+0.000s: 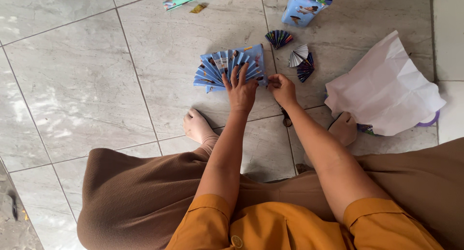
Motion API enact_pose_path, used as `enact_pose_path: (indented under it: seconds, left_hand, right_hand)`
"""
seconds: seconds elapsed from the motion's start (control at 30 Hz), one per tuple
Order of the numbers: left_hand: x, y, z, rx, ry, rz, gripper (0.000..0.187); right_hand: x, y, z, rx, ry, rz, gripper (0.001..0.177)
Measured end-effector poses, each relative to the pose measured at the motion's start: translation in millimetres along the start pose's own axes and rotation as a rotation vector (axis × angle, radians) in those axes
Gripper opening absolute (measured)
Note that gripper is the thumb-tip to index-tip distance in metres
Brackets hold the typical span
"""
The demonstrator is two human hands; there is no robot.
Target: The person assembles a blue paper fan by folding a sheet into an accordion shape, securing it with a purple ribbon, and attaching a handle. They then trim the ribbon with scissors and place the finished fan on the floor.
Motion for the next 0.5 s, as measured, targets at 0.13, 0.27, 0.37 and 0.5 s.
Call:
enact_pose_path:
  seconds: [0.13,0.27,0.37,0.5]
  left_hand:
    - [-0.3,0.0,0.8,0.016,-0.005,0.020,0.005]
    - [-3.5,0.0,2.7,0.032,-0.065,0.034,0.005]
    - [-4.2,3.6,1.9,0.019,-0.084,0.005,0.006]
    - [-4.3,6.3,1.2,0.035,-0.085,-0.001,0.006]
  right_hand:
    - [0.1,-1.1,0.2,-0.026,-0.003,-0.010,0.026]
    - [0.3,-4.6,-0.9,-0.040,-0.016,-0.023,0.025]
    - [0.1,-7.7,-0.7,-0.013,-0.016,-0.019,0.024]
    - [0.3,-7.3,-0.8,0.002,-0.020,-0.021,0.025]
Point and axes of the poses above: each hand's wrist, its own z-axis towards the middle knuckle, its own x-axis out of the back of the hand, y = z × x, the point moved 5 cm from there along z, towards the middle knuckle, and after that the axes turned 2 degrees about z, right-handed, at the moved point
